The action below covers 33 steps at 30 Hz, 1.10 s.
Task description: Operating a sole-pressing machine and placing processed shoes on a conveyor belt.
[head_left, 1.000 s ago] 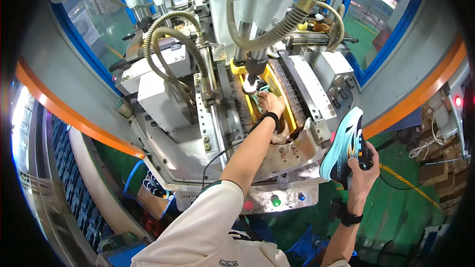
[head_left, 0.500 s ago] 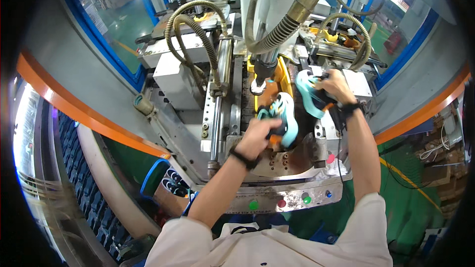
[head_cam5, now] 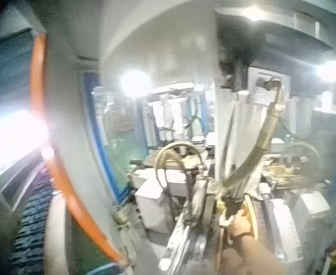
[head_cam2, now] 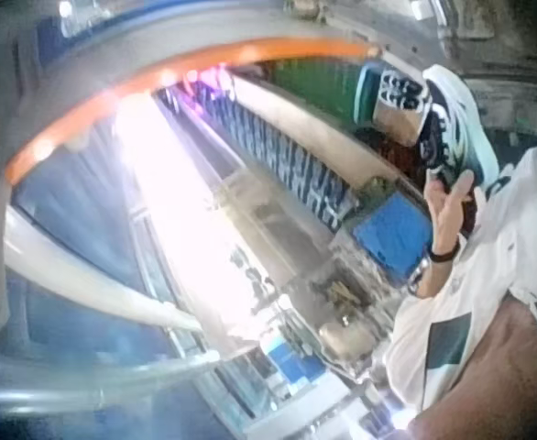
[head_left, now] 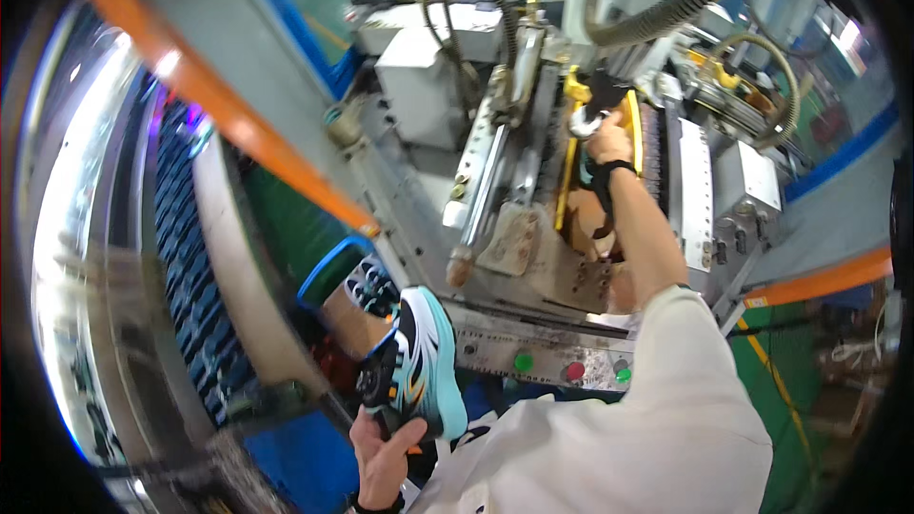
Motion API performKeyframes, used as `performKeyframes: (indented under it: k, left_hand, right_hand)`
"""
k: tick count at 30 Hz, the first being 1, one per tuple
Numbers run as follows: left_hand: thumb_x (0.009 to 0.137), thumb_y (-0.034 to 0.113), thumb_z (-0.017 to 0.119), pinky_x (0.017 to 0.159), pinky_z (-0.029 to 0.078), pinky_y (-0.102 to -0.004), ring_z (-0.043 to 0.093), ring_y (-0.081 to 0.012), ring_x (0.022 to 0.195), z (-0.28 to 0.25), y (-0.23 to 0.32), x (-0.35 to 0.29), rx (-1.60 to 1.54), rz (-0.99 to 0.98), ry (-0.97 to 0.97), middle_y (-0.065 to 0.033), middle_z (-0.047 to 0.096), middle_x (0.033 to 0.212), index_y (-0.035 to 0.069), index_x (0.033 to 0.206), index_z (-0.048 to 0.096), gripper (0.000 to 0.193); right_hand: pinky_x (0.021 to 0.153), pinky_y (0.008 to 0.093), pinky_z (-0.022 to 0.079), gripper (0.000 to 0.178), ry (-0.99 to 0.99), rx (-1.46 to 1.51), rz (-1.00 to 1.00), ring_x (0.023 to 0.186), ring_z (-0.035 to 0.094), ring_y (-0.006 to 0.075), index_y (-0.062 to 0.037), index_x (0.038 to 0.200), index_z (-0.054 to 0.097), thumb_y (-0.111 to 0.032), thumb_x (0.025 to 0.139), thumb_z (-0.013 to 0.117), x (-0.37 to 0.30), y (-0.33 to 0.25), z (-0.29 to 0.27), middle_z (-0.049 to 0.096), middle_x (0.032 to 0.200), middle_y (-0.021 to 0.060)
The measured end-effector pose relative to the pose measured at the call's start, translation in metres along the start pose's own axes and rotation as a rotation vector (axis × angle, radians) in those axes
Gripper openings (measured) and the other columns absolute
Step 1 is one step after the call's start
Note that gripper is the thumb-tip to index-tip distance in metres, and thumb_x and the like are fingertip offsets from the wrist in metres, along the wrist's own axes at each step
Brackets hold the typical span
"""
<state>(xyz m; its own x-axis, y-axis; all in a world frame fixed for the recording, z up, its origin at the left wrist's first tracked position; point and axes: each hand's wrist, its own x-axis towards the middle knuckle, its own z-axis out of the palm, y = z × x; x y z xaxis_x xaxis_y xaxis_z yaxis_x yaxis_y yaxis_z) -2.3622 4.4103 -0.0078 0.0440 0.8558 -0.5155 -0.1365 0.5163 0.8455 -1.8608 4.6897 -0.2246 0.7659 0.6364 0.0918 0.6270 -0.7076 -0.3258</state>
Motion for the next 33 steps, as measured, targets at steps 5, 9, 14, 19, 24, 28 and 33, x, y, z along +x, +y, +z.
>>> performKeyframes:
  k: [5, 9, 14, 19, 24, 28, 33]
  left_hand:
    - [0.079, -0.010, 0.062, 0.090, 0.051, -0.0302, 0.062, -0.0148, 0.100, -0.018, -0.035, -0.031, -0.059, 0.076, 0.221, -0.0061, 0.063, 0.118, -0.001, 0.130, 0.052, 0.053]
    - [0.078, 0.002, 0.074, 0.063, 0.053, -0.0236, 0.064, -0.0096, 0.077, -0.048, -0.112, -0.038, -0.126, 0.141, 0.398, -0.0043, 0.066, 0.094, 0.000, 0.116, 0.058, 0.042]
    - [0.078, 0.000, 0.074, 0.083, 0.055, -0.0297, 0.065, -0.0157, 0.090, -0.073, -0.177, -0.085, -0.316, 0.043, 0.547, -0.0088, 0.065, 0.102, -0.006, 0.116, 0.057, 0.042]
    - [0.078, 0.006, 0.076, 0.069, 0.048, -0.0281, 0.059, -0.0131, 0.076, -0.097, -0.257, -0.137, -0.521, 0.010, 0.881, -0.0053, 0.064, 0.090, -0.005, 0.099, 0.064, 0.027]
    - [0.082, -0.003, 0.067, 0.074, 0.055, -0.0324, 0.067, -0.0206, 0.082, -0.163, -0.319, -0.226, -0.914, 0.190, 1.284, -0.0109, 0.068, 0.092, -0.007, 0.103, 0.062, 0.022]
    - [0.077, 0.004, 0.072, 0.069, 0.052, -0.0299, 0.065, -0.0186, 0.077, -0.239, -0.389, -0.275, -0.938, 0.199, 1.667, -0.0083, 0.067, 0.092, -0.002, 0.104, 0.063, 0.029]
    - [0.073, 0.007, 0.073, 0.070, 0.051, -0.0343, 0.064, -0.0215, 0.079, -0.368, -0.493, -0.331, -0.659, 0.119, 2.055, -0.0090, 0.066, 0.090, -0.002, 0.102, 0.062, 0.032]
  right_hand:
    - [0.067, 0.0521, 0.049, 0.018, -0.173, 0.287, -0.538, 0.078, 0.065, 0.0411, -0.0046, 0.100, 0.061, -0.015, 0.086, 0.061, -0.196, -0.028, -0.120, 0.065, 0.083, 0.0215]
    - [0.073, 0.0401, 0.049, 0.009, -0.376, 0.560, -0.773, 0.078, 0.061, 0.0331, -0.0059, 0.092, 0.064, -0.006, 0.083, 0.063, -0.368, -0.003, -0.088, 0.062, 0.085, 0.0130]
    - [0.084, 0.0433, 0.045, 0.010, -0.476, 0.416, -1.205, 0.096, 0.056, 0.0354, -0.0057, 0.093, 0.062, -0.011, 0.085, 0.061, -0.404, 0.049, 0.055, 0.060, 0.096, 0.0153]
    - [0.087, 0.0443, 0.043, 0.014, -0.389, 0.370, -1.291, 0.097, 0.055, 0.0359, -0.0025, 0.098, 0.063, -0.010, 0.087, 0.059, -0.377, 0.073, 0.095, 0.060, 0.098, 0.0164]
    - [0.082, 0.0424, 0.046, 0.019, -0.424, 0.306, -1.291, 0.090, 0.059, 0.0336, -0.0013, 0.104, 0.064, -0.009, 0.087, 0.060, -0.409, 0.047, 0.067, 0.062, 0.096, 0.0162]
    - [0.076, 0.0392, 0.049, 0.021, -0.658, 0.290, -1.315, 0.083, 0.062, 0.0300, -0.0004, 0.103, 0.064, -0.012, 0.086, 0.062, -0.466, -0.010, 0.040, 0.063, 0.091, 0.0162]
    - [0.073, 0.0331, 0.050, 0.026, -0.710, 0.330, -1.374, 0.085, 0.062, 0.0221, 0.0004, 0.112, 0.062, -0.003, 0.086, 0.061, -0.559, -0.086, 0.011, 0.065, 0.096, 0.0127]
